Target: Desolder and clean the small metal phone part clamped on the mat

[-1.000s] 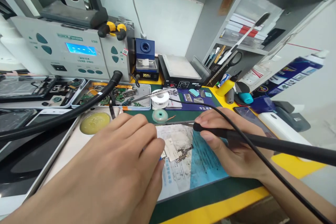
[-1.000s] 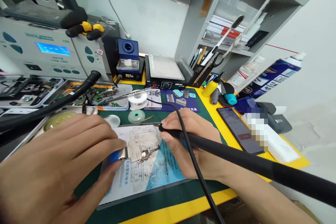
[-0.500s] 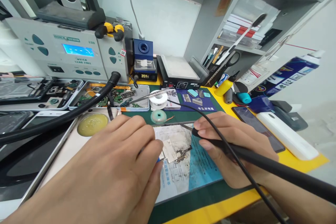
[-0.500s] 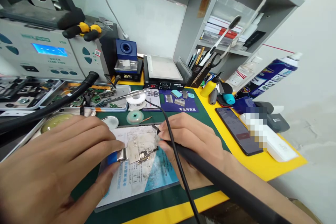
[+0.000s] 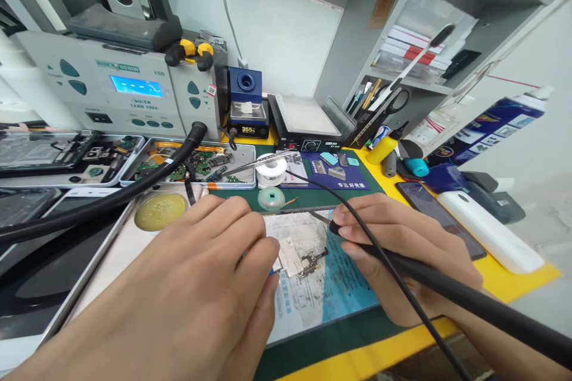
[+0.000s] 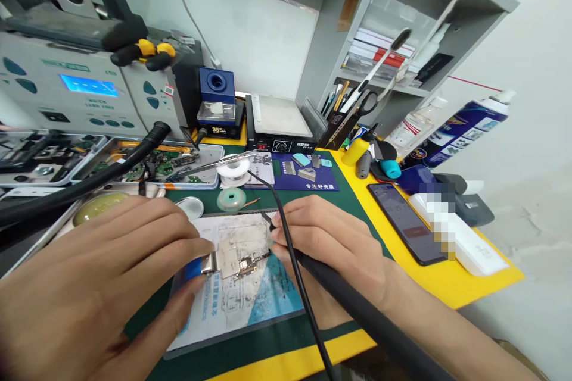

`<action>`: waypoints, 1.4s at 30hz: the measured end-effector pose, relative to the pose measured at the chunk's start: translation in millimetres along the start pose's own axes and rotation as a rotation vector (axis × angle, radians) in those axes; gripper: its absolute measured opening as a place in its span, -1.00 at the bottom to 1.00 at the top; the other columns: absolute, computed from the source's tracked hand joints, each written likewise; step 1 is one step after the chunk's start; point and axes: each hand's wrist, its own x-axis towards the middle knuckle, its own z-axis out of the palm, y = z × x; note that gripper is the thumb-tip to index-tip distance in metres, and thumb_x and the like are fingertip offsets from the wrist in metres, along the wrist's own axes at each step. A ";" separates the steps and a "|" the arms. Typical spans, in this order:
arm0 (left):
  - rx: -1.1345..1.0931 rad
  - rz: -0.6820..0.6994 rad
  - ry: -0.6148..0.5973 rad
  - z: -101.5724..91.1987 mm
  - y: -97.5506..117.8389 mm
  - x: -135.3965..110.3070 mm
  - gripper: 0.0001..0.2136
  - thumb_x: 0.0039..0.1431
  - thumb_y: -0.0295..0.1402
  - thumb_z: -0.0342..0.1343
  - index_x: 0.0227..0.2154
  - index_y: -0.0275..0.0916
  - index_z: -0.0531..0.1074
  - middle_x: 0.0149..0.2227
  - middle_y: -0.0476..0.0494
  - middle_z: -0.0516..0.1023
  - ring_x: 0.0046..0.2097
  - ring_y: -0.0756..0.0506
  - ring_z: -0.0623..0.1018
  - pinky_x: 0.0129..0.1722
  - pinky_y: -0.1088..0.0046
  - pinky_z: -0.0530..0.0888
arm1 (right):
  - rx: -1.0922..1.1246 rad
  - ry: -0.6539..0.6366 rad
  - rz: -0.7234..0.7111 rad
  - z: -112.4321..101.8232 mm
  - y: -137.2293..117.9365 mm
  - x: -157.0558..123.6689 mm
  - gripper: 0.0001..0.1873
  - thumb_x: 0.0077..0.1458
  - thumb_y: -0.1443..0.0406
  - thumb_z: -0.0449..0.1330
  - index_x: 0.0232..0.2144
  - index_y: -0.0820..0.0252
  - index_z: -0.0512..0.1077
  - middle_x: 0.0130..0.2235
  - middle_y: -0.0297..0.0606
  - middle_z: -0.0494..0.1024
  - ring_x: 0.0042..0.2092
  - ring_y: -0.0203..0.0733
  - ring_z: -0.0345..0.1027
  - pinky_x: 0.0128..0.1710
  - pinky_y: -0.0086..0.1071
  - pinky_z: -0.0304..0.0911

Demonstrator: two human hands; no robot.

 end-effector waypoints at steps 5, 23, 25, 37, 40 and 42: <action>-0.023 -0.006 -0.003 -0.3 -1.1 0.2 -0.84 0.25 -0.21 0.21 -0.19 -0.13 0.57 -0.18 -0.20 0.56 -0.03 -0.24 0.54 0.12 0.11 0.55 | 0.007 0.002 0.032 -1.7 -4.1 1.8 -0.63 0.17 0.53 0.32 -0.05 0.04 0.61 -0.26 -0.15 0.74 -0.17 0.11 0.71 -0.13 -0.04 0.66; 0.000 -0.012 0.003 0.2 2.0 -1.0 -0.92 0.38 -0.40 0.07 -0.21 -0.14 0.46 -0.18 -0.06 0.52 -0.09 -0.17 0.44 0.02 0.12 0.24 | 0.888 0.404 0.959 -11.5 11.7 24.8 -0.69 0.03 0.06 0.59 -0.36 0.15 0.71 -0.50 -0.28 0.68 -0.45 -0.25 0.60 -0.39 -0.48 0.54; -0.026 -0.020 0.010 1.7 1.7 -2.8 -0.91 0.38 -0.40 0.06 -0.23 -0.13 0.46 -0.19 -0.05 0.51 -0.10 -0.16 0.43 0.04 0.14 0.23 | 0.934 0.479 1.016 -13.8 11.3 31.5 -0.62 -0.12 0.06 0.65 -0.46 0.18 0.65 -0.57 -0.32 0.61 -0.51 -0.30 0.52 -0.50 -0.53 0.47; 0.150 0.143 0.044 0.2 -6.2 -5.9 -0.84 0.37 -0.34 0.08 -0.05 -0.12 0.47 -0.10 -0.07 0.57 0.03 -0.15 0.50 0.08 0.27 0.31 | 1.129 0.798 1.047 -38.0 33.7 51.6 -0.70 -0.04 0.21 0.57 -0.43 0.20 0.54 -0.69 -0.59 0.29 -0.68 -0.50 0.05 -0.74 -0.60 0.07; 0.163 0.162 0.059 -0.2 -7.3 -6.8 -0.83 0.39 -0.33 0.07 -0.03 -0.11 0.47 -0.06 -0.08 0.58 0.08 -0.17 0.50 0.09 0.27 0.32 | 1.116 0.784 1.046 -35.5 34.5 49.7 -0.69 -0.06 0.20 0.60 -0.41 0.22 0.57 -0.60 -0.50 0.46 -0.65 -0.47 0.24 -0.72 -0.59 0.16; 0.161 0.154 0.047 -0.5 -6.8 -6.2 -0.82 0.39 -0.33 0.08 -0.01 -0.11 0.47 -0.04 -0.09 0.58 0.09 -0.16 0.49 0.11 0.28 0.31 | 1.107 0.735 1.064 -29.4 32.7 44.9 -0.70 -0.07 0.24 0.60 -0.47 0.25 0.57 -0.58 -0.43 0.51 -0.64 -0.43 0.31 -0.72 -0.57 0.21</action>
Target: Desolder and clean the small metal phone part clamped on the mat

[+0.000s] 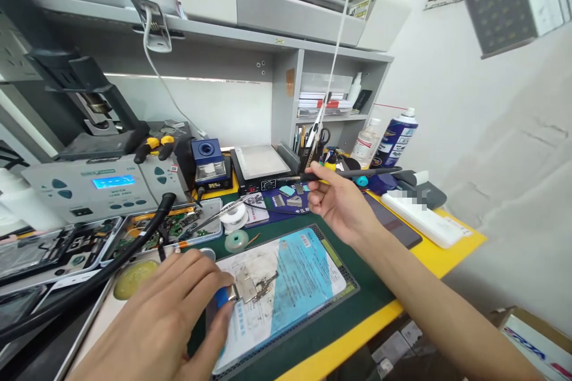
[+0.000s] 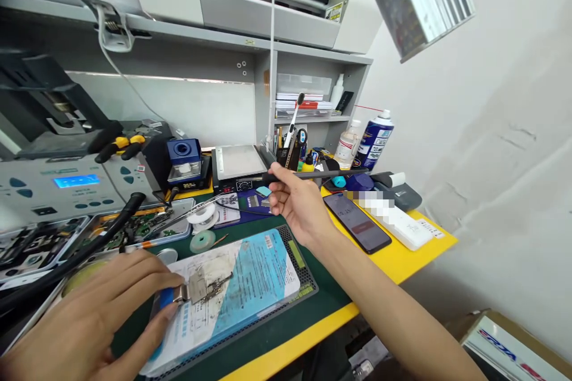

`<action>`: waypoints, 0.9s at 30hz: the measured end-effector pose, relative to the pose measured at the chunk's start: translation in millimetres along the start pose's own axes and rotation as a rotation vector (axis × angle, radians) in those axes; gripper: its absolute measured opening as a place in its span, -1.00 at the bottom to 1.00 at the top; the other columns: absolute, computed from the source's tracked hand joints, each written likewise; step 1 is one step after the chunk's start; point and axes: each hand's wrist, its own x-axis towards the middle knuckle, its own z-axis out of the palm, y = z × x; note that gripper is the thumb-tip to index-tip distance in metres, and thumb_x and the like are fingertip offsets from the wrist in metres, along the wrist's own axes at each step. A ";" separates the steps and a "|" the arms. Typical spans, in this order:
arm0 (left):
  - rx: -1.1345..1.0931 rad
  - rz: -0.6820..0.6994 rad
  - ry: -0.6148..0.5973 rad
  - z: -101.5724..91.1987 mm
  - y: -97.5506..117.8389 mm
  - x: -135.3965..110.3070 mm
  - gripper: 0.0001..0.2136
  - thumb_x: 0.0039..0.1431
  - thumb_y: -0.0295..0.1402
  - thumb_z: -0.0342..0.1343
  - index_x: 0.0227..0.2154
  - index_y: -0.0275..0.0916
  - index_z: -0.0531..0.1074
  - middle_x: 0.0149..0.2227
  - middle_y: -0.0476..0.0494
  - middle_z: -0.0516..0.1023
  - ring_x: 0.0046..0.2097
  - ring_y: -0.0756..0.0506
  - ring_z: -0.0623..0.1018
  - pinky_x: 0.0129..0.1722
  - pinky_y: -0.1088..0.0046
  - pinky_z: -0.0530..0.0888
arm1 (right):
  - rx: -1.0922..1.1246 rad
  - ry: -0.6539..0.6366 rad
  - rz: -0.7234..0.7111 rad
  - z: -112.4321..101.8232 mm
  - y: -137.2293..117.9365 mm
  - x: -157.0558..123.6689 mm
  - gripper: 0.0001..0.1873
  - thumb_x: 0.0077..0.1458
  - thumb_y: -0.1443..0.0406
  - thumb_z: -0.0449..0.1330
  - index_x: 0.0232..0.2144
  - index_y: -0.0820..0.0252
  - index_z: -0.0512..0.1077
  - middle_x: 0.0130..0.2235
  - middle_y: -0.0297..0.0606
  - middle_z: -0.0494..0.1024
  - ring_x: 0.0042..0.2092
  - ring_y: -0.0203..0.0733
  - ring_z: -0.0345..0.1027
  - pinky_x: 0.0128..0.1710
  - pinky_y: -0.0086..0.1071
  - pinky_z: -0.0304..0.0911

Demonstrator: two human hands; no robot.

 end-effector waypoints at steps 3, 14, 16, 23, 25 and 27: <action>-0.045 -0.033 -0.029 -2.3 2.3 4.3 -0.86 0.39 -0.36 0.08 -0.05 -0.13 0.46 -0.10 -0.05 0.56 0.00 -0.11 0.50 0.16 0.29 0.27 | -0.064 -0.039 0.046 -2.8 12.8 -7.1 -0.65 -0.07 0.26 0.59 -0.61 0.29 0.52 -0.62 -0.35 0.52 -0.69 -0.40 0.31 -0.77 -0.55 0.21; -0.056 -0.050 -0.051 -10.0 10.3 15.3 -0.93 0.38 -0.43 0.07 -0.21 -0.18 0.44 -0.21 -0.07 0.52 -0.12 -0.11 0.48 0.07 0.29 0.29 | -0.103 -0.133 0.140 -4.2 24.3 -17.5 -0.62 -0.10 0.20 0.58 -0.63 0.26 0.51 -0.63 -0.35 0.54 -0.72 -0.34 0.35 -0.79 -0.53 0.24; -0.047 -0.025 -0.027 -9.8 8.9 15.4 -0.93 0.36 -0.43 0.08 -0.18 -0.17 0.45 -0.21 -0.09 0.54 -0.11 -0.13 0.49 0.01 0.28 0.33 | -0.102 -0.133 0.149 -4.6 23.7 -18.3 -0.64 -0.09 0.20 0.58 -0.62 0.26 0.52 -0.63 -0.35 0.54 -0.71 -0.34 0.35 -0.79 -0.53 0.24; -0.046 -0.030 0.013 -8.8 6.6 15.0 -0.86 0.33 -0.44 0.08 -0.13 -0.15 0.50 -0.20 -0.11 0.59 -0.11 -0.16 0.52 -0.13 0.28 0.40 | -0.121 -0.130 0.169 -3.3 20.2 -20.7 -0.74 -0.11 0.24 0.55 -0.56 0.25 0.58 -0.64 -0.35 0.55 -0.71 -0.33 0.34 -0.77 -0.53 0.24; -0.050 -0.045 -0.003 -9.5 7.5 16.1 -0.86 0.32 -0.44 0.09 -0.15 -0.15 0.52 -0.21 -0.10 0.59 -0.12 -0.15 0.52 -0.15 0.29 0.41 | -0.129 -0.130 0.161 -1.7 18.7 -22.5 -0.80 -0.19 0.27 0.53 -0.51 0.24 0.62 -0.64 -0.34 0.55 -0.68 -0.30 0.38 -0.74 -0.52 0.27; -0.064 -0.054 -0.018 -11.0 8.4 17.7 -0.86 0.33 -0.43 0.09 -0.17 -0.14 0.54 -0.23 -0.09 0.59 -0.15 -0.14 0.52 -0.17 0.29 0.42 | -0.142 -0.135 0.152 -0.1 17.5 -24.6 -0.82 -0.26 0.31 0.51 -0.50 0.24 0.65 -0.63 -0.31 0.56 -0.65 -0.26 0.41 -0.71 -0.50 0.29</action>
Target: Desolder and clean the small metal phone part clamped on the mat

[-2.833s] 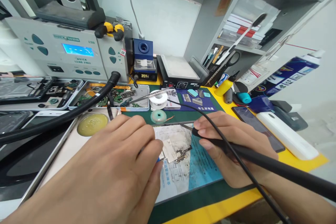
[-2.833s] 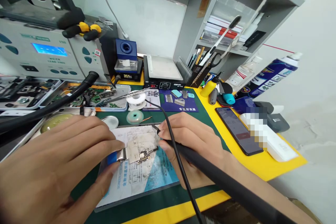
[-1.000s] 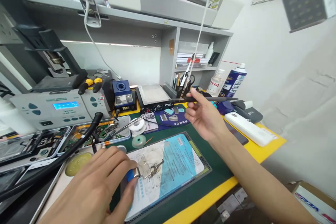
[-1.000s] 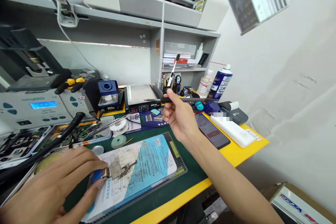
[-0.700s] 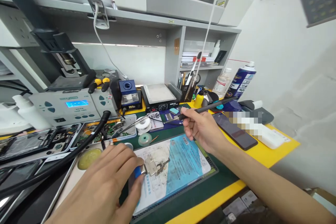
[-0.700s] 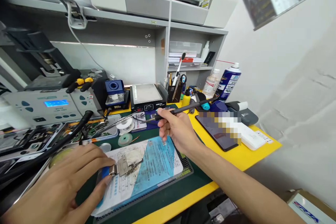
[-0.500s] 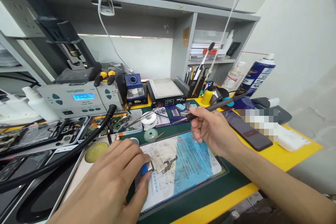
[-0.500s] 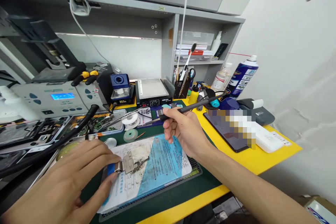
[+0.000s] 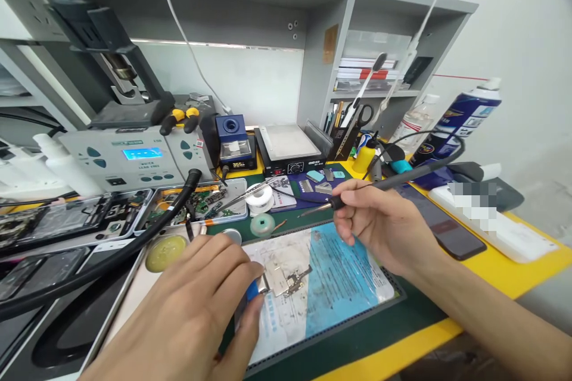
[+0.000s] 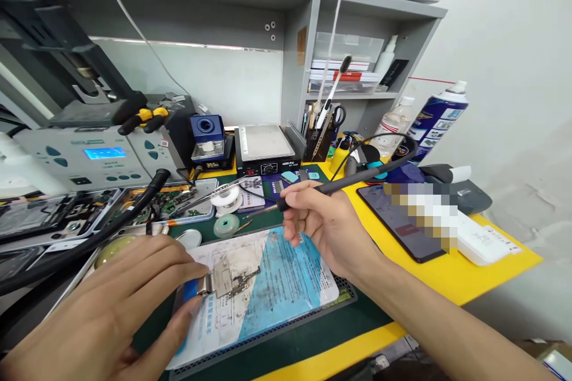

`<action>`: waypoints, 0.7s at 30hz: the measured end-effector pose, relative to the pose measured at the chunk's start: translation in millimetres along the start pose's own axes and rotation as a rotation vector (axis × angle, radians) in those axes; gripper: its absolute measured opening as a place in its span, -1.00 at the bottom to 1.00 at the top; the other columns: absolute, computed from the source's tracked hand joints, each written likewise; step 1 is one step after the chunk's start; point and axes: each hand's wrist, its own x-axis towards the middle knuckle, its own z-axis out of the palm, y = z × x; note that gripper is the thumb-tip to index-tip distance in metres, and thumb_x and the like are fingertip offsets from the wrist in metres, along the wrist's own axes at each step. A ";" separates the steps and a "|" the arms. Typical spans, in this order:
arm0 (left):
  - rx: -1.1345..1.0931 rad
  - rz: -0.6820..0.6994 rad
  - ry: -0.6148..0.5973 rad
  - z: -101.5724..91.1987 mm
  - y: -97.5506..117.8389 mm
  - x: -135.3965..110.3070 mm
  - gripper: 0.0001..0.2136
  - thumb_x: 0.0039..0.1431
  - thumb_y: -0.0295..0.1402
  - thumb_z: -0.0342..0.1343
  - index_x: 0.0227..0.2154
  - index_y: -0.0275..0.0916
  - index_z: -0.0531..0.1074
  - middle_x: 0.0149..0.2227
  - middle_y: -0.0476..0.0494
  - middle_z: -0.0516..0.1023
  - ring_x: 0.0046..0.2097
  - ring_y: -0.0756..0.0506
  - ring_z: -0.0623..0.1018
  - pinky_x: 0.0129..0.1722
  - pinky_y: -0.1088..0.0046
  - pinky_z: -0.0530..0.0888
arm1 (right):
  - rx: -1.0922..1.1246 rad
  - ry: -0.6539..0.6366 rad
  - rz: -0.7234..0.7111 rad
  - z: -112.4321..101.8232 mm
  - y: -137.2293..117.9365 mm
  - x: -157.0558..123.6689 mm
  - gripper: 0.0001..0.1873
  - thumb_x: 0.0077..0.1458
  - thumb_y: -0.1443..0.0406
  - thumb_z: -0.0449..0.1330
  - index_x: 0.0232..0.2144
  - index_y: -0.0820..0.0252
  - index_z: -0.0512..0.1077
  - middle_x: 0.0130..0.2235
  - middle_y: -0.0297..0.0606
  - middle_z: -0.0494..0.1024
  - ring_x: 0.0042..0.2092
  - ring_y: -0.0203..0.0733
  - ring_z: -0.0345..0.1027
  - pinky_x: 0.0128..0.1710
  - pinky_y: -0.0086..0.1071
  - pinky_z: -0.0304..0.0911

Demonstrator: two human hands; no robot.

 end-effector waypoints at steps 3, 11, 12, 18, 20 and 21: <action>-0.022 -0.017 -0.004 -2.8 1.0 2.3 -0.86 0.33 -0.42 0.09 -0.19 -0.14 0.55 -0.26 -0.05 0.58 -0.18 -0.11 0.52 -0.13 0.31 0.43 | -0.023 -0.007 -0.007 1.5 -1.1 -2.8 -0.85 -0.31 0.35 0.45 -0.53 0.24 0.67 -0.65 -0.28 0.55 -0.64 -0.25 0.41 -0.67 -0.48 0.29; -0.069 -0.062 -0.038 1.0 0.7 -4.6 -0.90 0.37 -0.44 0.08 -0.20 -0.15 0.49 -0.23 -0.03 0.52 -0.14 -0.08 0.45 0.06 0.30 0.32 | -0.068 -0.009 -0.016 1.5 -2.9 -5.7 -0.90 -0.32 0.37 0.34 -0.60 0.16 0.66 -0.72 -0.33 0.43 -0.64 -0.22 0.38 -0.62 -0.40 0.25; -0.077 -0.073 -0.038 2.4 0.6 -5.8 -0.90 0.37 -0.43 0.07 -0.20 -0.15 0.48 -0.22 -0.03 0.51 -0.12 -0.09 0.44 0.08 0.30 0.30 | -0.075 -0.009 -0.016 1.7 -2.9 -5.5 -0.90 -0.32 0.36 0.33 -0.61 0.15 0.66 -0.72 -0.34 0.41 -0.64 -0.21 0.37 -0.62 -0.39 0.25; -0.088 -0.085 -0.040 6.0 0.6 -9.0 -0.88 0.38 -0.44 0.07 -0.16 -0.13 0.49 -0.21 -0.03 0.50 -0.12 -0.10 0.42 0.05 0.29 0.29 | -0.087 0.001 -0.009 1.6 -2.7 -4.6 -0.90 -0.34 0.36 0.31 -0.65 0.12 0.65 -0.66 -0.34 0.40 -0.62 -0.22 0.37 -0.59 -0.34 0.24; -0.104 -0.100 -0.057 6.6 0.2 -10.7 -0.87 0.39 -0.43 0.07 -0.13 -0.12 0.49 -0.18 -0.02 0.50 -0.09 -0.10 0.42 0.10 0.26 0.26 | -0.085 0.007 -0.007 1.0 -2.8 -4.7 -0.89 -0.35 0.36 0.31 -0.64 0.13 0.66 -0.63 -0.32 0.45 -0.62 -0.23 0.39 -0.60 -0.36 0.24; -0.108 -0.101 -0.059 6.9 0.0 -11.3 -0.87 0.39 -0.43 0.06 -0.12 -0.12 0.49 -0.18 -0.03 0.50 -0.09 -0.11 0.42 0.11 0.25 0.26 | -0.085 0.007 -0.010 0.6 -2.8 -4.5 -0.89 -0.35 0.37 0.31 -0.64 0.13 0.66 -0.62 -0.32 0.46 -0.62 -0.23 0.39 -0.60 -0.36 0.25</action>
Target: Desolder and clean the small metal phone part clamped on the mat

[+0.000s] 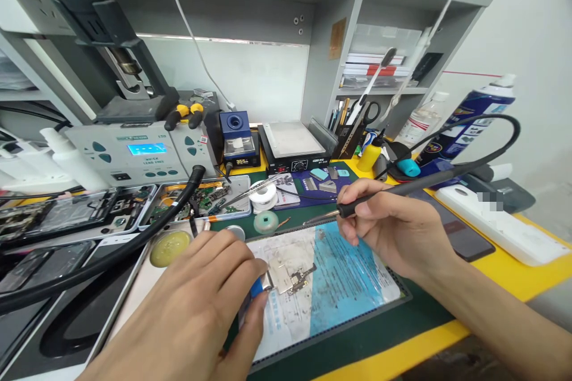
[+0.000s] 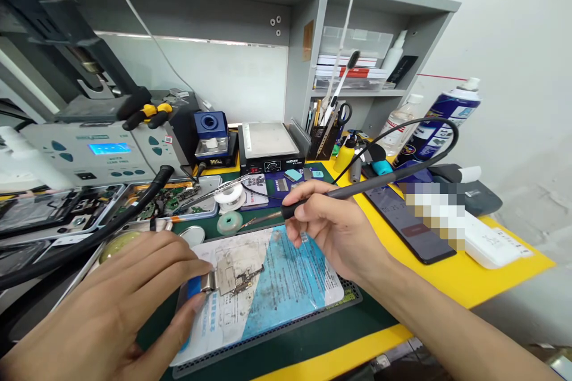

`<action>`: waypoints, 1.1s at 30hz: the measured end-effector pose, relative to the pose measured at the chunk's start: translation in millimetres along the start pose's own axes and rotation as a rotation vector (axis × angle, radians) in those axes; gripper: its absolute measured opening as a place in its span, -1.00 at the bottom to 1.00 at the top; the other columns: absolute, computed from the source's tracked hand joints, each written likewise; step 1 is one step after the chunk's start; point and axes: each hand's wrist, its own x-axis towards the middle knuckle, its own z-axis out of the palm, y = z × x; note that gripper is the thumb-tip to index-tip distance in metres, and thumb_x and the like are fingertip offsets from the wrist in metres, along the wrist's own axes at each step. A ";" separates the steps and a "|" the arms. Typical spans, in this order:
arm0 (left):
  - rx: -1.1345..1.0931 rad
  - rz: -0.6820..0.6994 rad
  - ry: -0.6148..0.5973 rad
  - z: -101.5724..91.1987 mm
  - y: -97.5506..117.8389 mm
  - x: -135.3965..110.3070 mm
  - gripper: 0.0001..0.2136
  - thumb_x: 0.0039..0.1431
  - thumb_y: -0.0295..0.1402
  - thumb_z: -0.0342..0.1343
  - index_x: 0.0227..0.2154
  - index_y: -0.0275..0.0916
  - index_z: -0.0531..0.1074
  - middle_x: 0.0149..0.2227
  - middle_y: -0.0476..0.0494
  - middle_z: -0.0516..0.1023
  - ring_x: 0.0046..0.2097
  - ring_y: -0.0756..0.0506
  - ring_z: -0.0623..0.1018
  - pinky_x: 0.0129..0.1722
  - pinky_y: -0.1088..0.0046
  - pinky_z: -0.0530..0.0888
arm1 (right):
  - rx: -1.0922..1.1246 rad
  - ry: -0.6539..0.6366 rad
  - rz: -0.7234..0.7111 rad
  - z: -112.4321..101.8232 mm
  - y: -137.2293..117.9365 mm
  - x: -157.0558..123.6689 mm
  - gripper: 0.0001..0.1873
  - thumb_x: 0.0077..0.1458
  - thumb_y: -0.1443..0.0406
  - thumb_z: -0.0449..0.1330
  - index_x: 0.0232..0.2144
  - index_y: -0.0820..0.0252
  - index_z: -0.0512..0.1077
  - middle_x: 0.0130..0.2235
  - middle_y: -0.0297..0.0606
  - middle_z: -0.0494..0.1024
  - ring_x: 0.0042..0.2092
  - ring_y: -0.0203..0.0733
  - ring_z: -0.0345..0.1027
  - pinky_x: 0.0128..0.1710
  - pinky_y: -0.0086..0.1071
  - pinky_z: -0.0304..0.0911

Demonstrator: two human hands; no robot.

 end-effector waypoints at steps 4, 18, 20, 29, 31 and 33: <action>0.015 0.018 -0.001 -0.5 0.3 1.6 -0.89 0.39 -0.44 0.05 -0.15 -0.14 0.45 -0.18 -0.03 0.50 -0.08 -0.11 0.42 0.12 0.25 0.26 | -0.032 -0.025 -0.046 -0.8 2.0 2.0 -0.93 -0.28 0.36 0.35 -0.61 0.16 0.66 -0.66 -0.33 0.47 -0.64 -0.23 0.40 -0.61 -0.39 0.29; 0.059 0.012 -0.050 -6.5 6.1 -0.4 -0.93 0.41 -0.43 0.04 -0.24 -0.15 0.37 -0.17 -0.03 0.50 -0.09 -0.12 0.42 0.16 0.17 0.25 | -0.160 -0.095 0.092 -12.4 2.7 18.3 -0.70 -0.20 0.23 0.61 -0.43 0.27 0.65 -0.56 -0.29 0.59 -0.66 -0.26 0.41 -0.80 -0.49 0.31; 0.062 0.001 -0.045 -6.3 6.4 1.9 -0.93 0.40 -0.43 0.05 -0.23 -0.14 0.39 -0.16 -0.03 0.51 -0.09 -0.12 0.44 0.12 0.19 0.27 | -0.187 -0.083 0.056 -11.8 5.4 19.0 -0.69 -0.22 0.25 0.62 -0.54 0.26 0.59 -0.58 -0.27 0.58 -0.68 -0.26 0.39 -0.80 -0.49 0.31; 0.041 0.048 0.007 -10.9 7.0 13.5 -0.88 0.35 -0.43 0.07 -0.35 -0.16 0.39 -0.27 -0.08 0.56 -0.21 -0.14 0.49 -0.12 0.23 0.38 | -0.299 -0.012 -0.163 -8.0 19.5 13.8 -0.68 -0.07 0.10 0.60 -0.44 0.18 0.66 -0.60 -0.31 0.58 -0.70 -0.26 0.37 -0.80 -0.48 0.24; 0.054 0.050 0.010 -10.5 6.9 12.3 -0.89 0.35 -0.43 0.07 -0.32 -0.16 0.42 -0.25 -0.08 0.57 -0.20 -0.13 0.50 -0.09 0.23 0.40 | -0.318 -0.022 -0.183 -8.6 21.1 14.5 -0.67 -0.04 0.07 0.58 -0.45 0.19 0.65 -0.55 -0.26 0.61 -0.68 -0.26 0.39 -0.79 -0.47 0.27; 0.055 0.038 0.012 -9.0 6.8 10.4 -0.89 0.35 -0.44 0.06 -0.31 -0.15 0.42 -0.24 -0.07 0.56 -0.18 -0.12 0.49 -0.03 0.23 0.40 | -0.325 -0.035 -0.183 -9.0 22.9 15.4 -0.71 -0.02 0.11 0.57 -0.40 0.19 0.66 -0.55 -0.27 0.61 -0.66 -0.25 0.40 -0.77 -0.46 0.28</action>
